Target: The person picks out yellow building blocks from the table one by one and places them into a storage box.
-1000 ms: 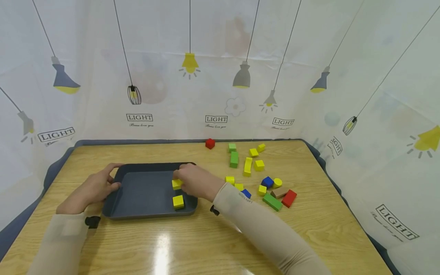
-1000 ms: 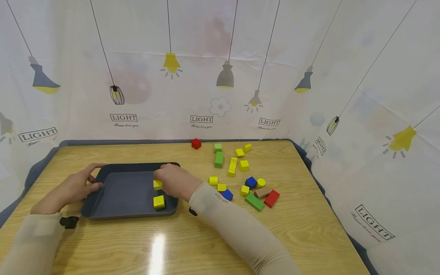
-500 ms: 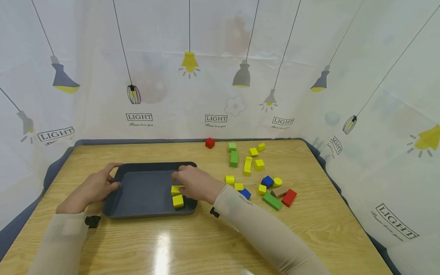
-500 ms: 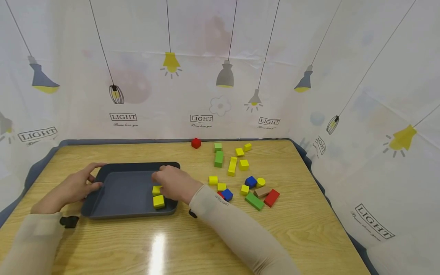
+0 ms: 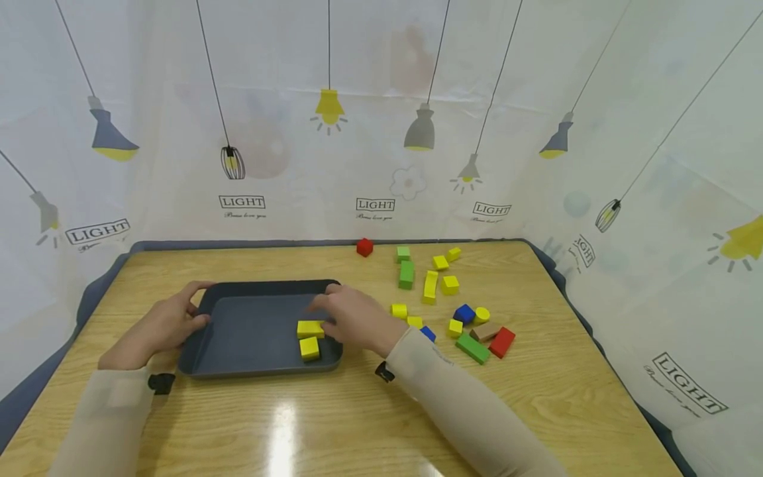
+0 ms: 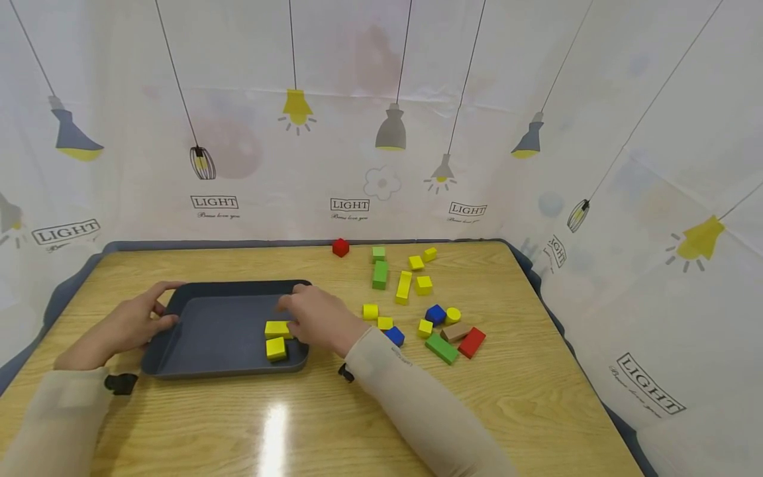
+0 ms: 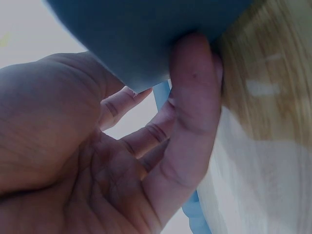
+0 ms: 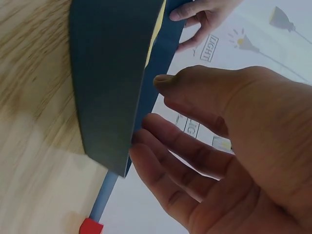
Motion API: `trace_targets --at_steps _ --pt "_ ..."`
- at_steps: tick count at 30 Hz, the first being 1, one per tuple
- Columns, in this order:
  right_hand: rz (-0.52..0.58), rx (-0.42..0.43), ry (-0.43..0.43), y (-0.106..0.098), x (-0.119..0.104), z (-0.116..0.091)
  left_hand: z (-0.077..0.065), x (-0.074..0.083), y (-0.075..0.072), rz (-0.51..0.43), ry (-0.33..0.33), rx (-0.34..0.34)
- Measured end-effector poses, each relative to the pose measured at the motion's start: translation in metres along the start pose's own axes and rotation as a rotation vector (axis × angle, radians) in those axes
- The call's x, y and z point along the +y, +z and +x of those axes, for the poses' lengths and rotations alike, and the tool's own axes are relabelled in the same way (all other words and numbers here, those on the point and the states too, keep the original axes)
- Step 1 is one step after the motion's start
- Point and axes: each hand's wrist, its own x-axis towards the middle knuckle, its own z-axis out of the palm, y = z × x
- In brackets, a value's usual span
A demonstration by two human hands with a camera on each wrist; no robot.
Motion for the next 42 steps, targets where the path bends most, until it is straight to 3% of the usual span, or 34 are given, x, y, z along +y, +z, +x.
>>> trace_targets --at_steps 10,30,36,42 --pt "0.063 0.076 0.114 -0.004 0.023 -0.020 0.000 0.000 0.000 0.004 0.001 0.002" --pt "0.065 0.159 0.358 -0.023 0.113 -0.068 0.002 -0.003 0.001 0.008 -0.008 -0.001" --pt "0.009 0.154 0.390 -0.025 0.138 -0.079 0.002 -0.005 0.001 0.002 -0.013 -0.001" --pt "-0.018 0.072 0.452 -0.024 0.157 -0.088 0.001 -0.004 0.001 0.002 -0.009 -0.001"
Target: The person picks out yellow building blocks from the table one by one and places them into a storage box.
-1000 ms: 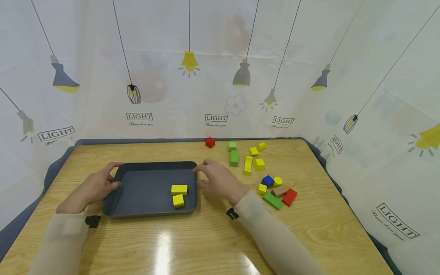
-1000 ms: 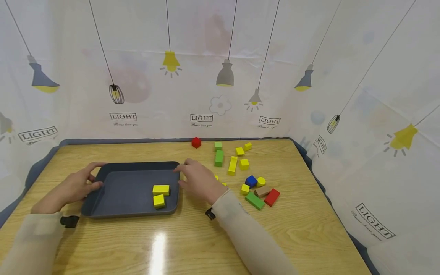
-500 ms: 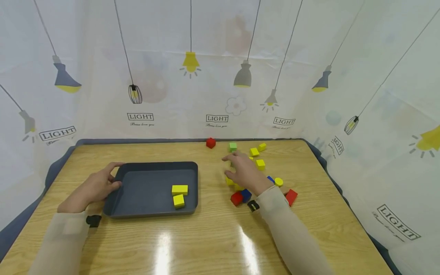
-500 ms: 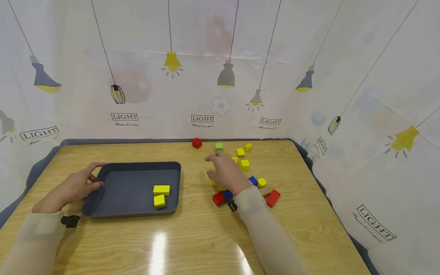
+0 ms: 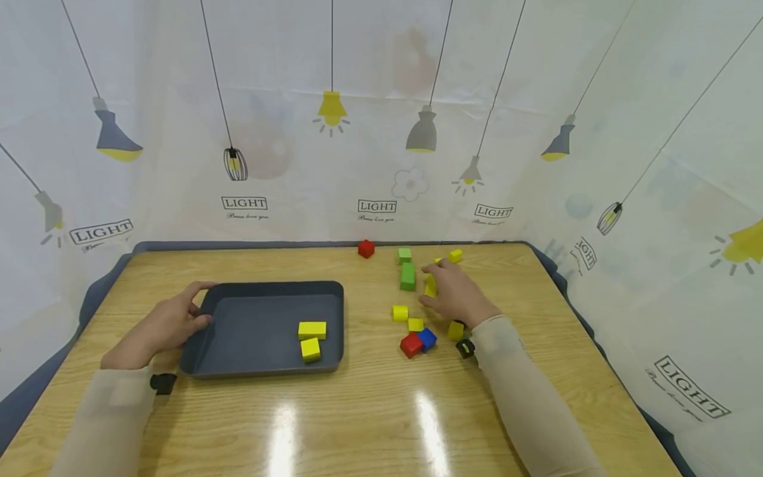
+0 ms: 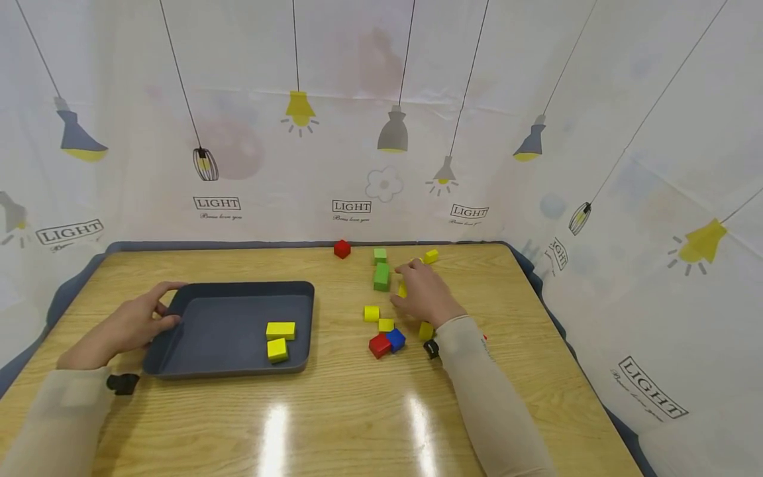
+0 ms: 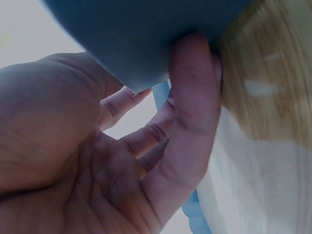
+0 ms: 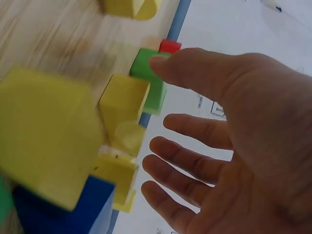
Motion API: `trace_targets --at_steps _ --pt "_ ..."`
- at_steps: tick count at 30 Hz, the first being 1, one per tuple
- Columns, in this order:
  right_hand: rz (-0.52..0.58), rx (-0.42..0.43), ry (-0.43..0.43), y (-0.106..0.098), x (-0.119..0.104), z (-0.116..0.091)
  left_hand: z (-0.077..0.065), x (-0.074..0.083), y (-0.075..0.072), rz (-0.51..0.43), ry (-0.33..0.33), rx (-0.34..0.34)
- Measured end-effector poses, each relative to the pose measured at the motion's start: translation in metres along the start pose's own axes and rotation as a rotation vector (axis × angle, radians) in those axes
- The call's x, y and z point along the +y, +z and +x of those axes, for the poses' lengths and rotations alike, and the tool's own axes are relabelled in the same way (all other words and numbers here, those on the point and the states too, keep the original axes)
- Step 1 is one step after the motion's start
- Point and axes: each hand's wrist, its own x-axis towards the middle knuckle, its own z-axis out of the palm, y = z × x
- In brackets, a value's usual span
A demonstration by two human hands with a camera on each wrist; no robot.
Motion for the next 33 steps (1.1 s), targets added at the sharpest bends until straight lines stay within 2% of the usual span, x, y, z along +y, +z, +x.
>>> trace_targets --at_steps 7,33 --pt "-0.004 -0.080 0.049 0.000 0.012 0.002 -0.001 0.001 0.000 0.004 -0.003 0.002" --pt "-0.005 -0.119 0.065 -0.002 0.014 0.004 -0.001 0.003 0.000 0.004 0.002 0.011"
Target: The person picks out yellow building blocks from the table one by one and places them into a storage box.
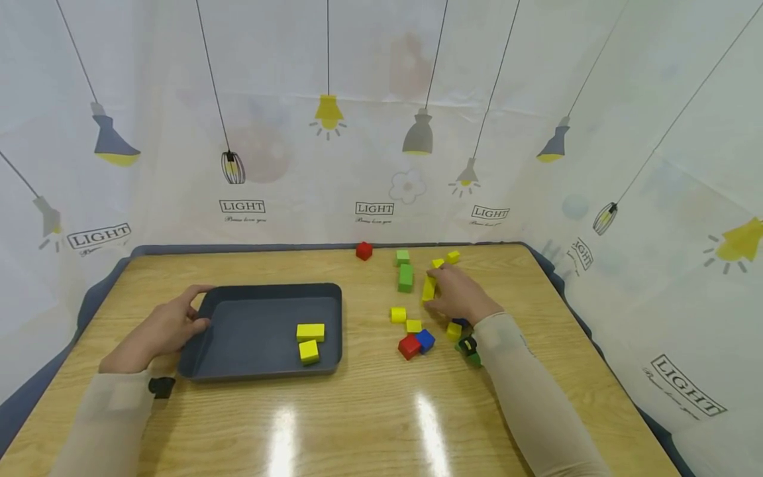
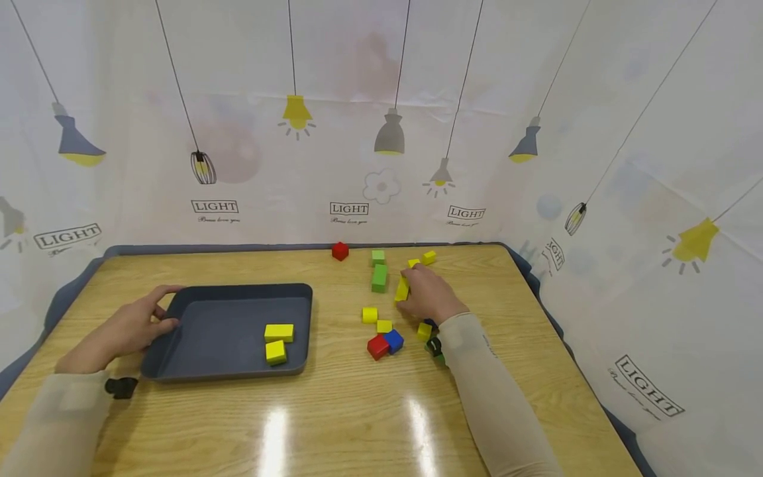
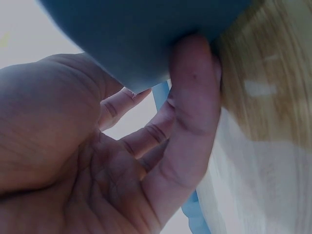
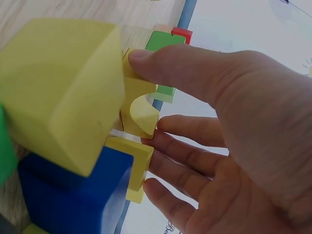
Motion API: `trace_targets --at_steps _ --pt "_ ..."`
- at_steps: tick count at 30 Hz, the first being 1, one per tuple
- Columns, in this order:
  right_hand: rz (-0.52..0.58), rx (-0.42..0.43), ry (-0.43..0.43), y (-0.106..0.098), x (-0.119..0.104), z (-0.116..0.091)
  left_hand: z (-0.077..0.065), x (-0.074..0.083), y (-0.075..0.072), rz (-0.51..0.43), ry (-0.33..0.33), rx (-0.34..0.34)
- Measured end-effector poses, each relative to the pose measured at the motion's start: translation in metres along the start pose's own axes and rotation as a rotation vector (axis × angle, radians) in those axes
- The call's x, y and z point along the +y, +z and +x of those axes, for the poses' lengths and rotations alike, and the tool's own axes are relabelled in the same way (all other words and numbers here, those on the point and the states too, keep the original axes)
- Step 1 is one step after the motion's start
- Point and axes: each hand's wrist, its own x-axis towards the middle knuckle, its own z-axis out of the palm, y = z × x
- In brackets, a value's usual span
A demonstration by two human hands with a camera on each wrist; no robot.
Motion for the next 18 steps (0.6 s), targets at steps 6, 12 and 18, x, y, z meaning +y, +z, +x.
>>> trace_targets --at_steps 6,12,18 --pt "0.000 0.009 -0.016 0.000 -0.001 0.000 0.000 0.001 0.000 0.000 -0.005 -0.004" --pt "-0.010 0.044 -0.044 -0.002 -0.004 -0.002 0.002 -0.003 0.001 -0.006 -0.004 -0.009" --pt "-0.008 0.075 -0.065 -0.007 -0.011 -0.003 0.000 -0.003 0.001 -0.002 -0.005 -0.005"
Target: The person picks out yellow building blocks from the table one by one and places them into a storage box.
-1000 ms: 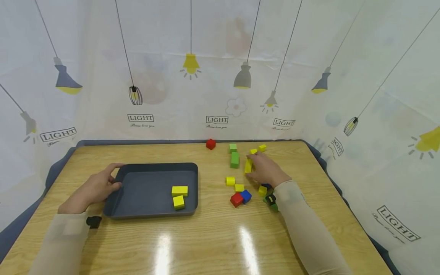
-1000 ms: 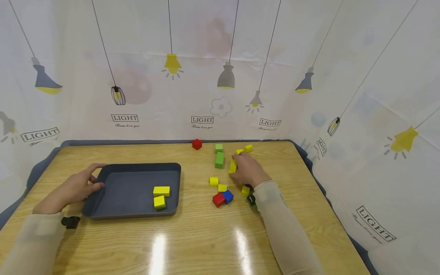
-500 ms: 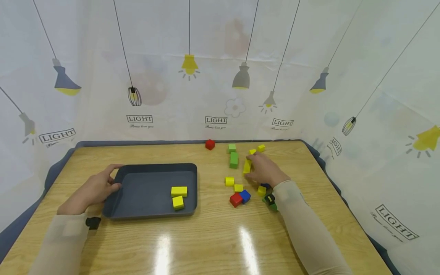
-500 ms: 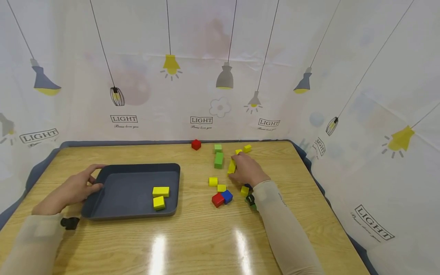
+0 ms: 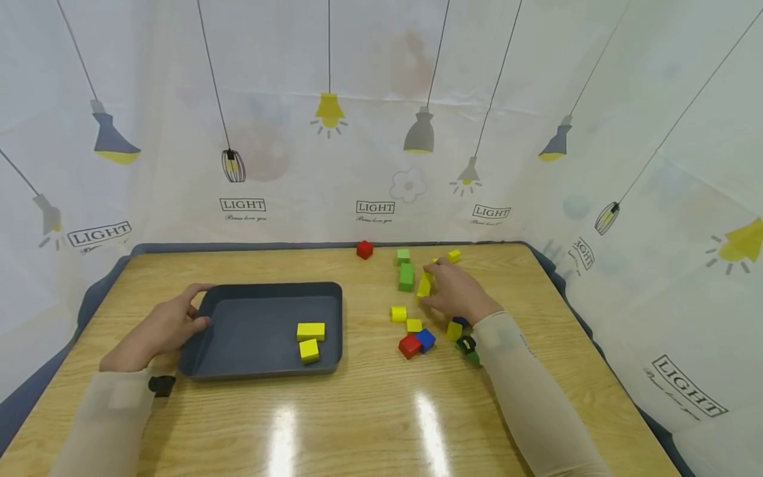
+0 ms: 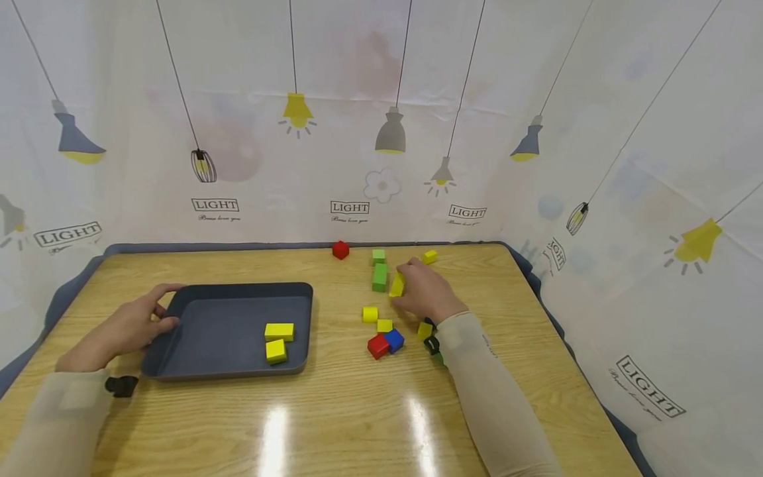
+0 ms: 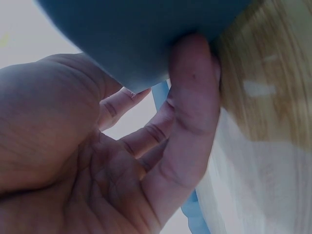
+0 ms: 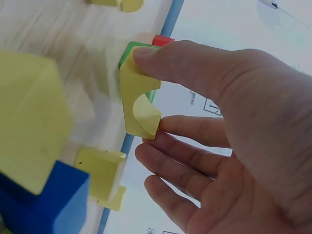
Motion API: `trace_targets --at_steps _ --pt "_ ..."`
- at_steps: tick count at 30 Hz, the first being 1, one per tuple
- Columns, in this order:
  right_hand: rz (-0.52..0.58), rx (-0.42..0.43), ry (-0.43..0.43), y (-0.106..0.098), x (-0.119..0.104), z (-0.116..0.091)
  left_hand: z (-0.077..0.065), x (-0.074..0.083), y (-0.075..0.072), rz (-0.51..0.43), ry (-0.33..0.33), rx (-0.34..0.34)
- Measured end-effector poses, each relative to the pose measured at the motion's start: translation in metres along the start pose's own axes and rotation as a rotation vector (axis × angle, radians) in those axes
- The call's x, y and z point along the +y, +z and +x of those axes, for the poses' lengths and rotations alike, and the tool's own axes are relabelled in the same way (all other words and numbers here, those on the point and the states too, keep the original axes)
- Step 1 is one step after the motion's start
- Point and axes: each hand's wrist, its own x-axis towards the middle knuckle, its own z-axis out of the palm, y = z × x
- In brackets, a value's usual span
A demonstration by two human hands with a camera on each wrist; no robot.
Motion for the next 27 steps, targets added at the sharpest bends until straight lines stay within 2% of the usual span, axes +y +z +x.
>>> trace_targets --at_steps 12,20,27 --pt "0.034 0.061 -0.056 -0.009 -0.019 -0.006 -0.001 0.003 0.000 0.009 0.007 0.008" --pt "0.053 0.060 -0.105 -0.012 -0.042 -0.007 -0.002 0.000 -0.001 -0.002 -0.003 0.002" --pt "0.058 0.057 -0.121 -0.012 -0.059 -0.007 0.001 0.000 0.000 0.001 0.019 0.012"
